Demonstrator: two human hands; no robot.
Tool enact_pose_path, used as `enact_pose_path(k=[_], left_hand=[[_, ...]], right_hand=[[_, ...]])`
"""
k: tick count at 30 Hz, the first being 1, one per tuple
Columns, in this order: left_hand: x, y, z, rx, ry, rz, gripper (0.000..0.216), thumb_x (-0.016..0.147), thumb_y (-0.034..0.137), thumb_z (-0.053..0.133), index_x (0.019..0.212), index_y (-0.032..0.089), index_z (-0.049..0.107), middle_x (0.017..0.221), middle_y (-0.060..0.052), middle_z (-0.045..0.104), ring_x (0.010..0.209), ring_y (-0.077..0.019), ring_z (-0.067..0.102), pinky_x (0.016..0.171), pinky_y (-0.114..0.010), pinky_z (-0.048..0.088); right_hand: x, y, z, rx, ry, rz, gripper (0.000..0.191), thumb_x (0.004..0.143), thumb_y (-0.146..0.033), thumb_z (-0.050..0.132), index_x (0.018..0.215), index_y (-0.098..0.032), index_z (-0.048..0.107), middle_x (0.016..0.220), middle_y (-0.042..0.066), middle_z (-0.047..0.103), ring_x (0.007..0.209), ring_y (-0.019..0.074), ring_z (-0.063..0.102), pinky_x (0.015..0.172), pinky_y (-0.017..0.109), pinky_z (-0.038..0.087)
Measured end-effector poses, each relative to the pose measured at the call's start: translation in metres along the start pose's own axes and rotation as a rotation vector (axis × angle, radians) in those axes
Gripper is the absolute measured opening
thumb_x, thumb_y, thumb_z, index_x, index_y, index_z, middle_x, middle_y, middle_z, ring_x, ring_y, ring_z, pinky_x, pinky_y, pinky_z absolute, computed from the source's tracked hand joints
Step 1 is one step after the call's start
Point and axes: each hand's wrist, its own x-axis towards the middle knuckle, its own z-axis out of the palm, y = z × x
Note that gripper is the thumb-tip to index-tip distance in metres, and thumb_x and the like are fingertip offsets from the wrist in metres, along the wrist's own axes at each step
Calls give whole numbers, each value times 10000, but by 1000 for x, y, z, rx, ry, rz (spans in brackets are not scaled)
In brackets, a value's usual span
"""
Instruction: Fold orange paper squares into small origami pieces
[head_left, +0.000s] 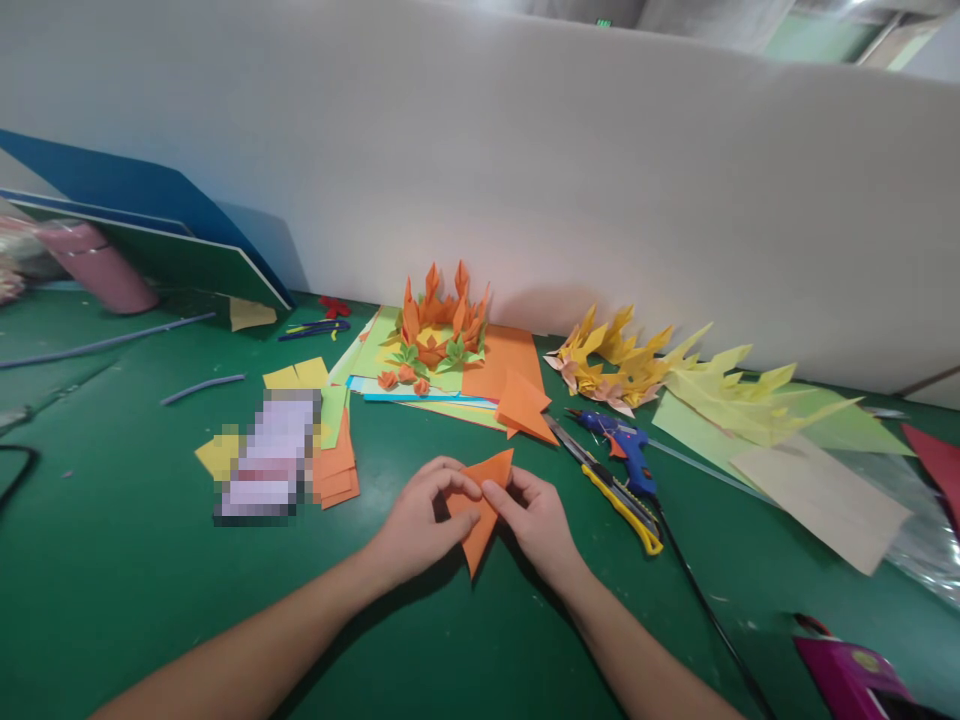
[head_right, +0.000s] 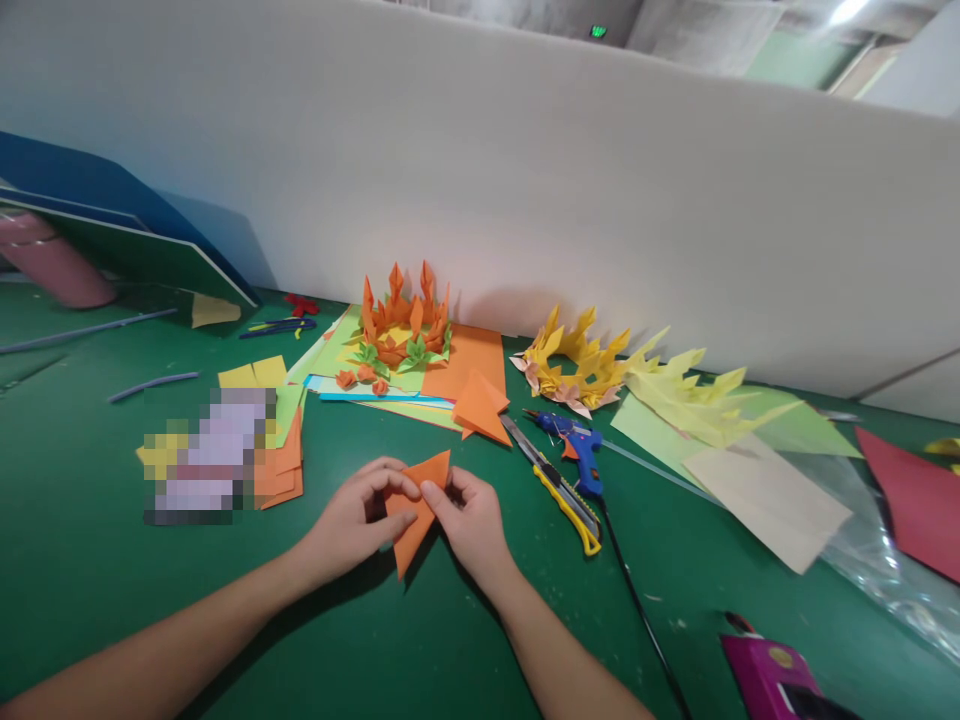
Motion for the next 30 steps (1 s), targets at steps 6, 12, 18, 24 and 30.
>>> enact_pose_path(k=[6, 12, 18, 24, 30], left_hand=[[2, 1, -1, -63, -18, 6, 110, 642, 116, 601, 706, 198, 636, 867, -49, 576, 941, -211, 538, 872, -358, 413], [1, 8, -4, -55, -106, -17, 177, 646, 91, 586, 702, 216, 696, 882, -48, 588, 896, -197, 572, 834, -327, 437], [2, 7, -7, -36, -183, -72, 252, 645, 108, 582, 791, 237, 742, 835, -33, 671, 834, -191, 597, 789, -305, 450], [1, 2, -8, -118, -333, -159, 256, 676, 150, 575, 847, 226, 749, 814, -25, 727, 683, -151, 601, 598, -232, 436], [1, 5, -13, -98, -368, -153, 279, 680, 193, 601, 919, 242, 737, 835, -25, 715, 680, -151, 589, 571, -222, 425]], right_hand=[[1, -1, 0, -19, 97, 23, 333, 688, -455, 656, 548, -172, 549, 479, -43, 496, 467, 100, 424, 480, 231, 350], [3, 0, -1, 119, 165, 54, 379, 679, -495, 653, 540, -180, 496, 461, -63, 438, 440, 79, 366, 458, 220, 298], [2, 0, -4, 59, 188, 27, 386, 686, -468, 657, 495, -178, 489, 445, -61, 428, 442, 81, 362, 465, 224, 286], [2, -1, -4, 106, 234, 52, 427, 687, -479, 634, 429, -186, 460, 387, -60, 394, 389, 76, 318, 417, 231, 229], [2, -4, -2, 90, 270, 46, 420, 683, -464, 614, 409, -202, 433, 366, -58, 387, 372, 84, 324, 404, 236, 249]])
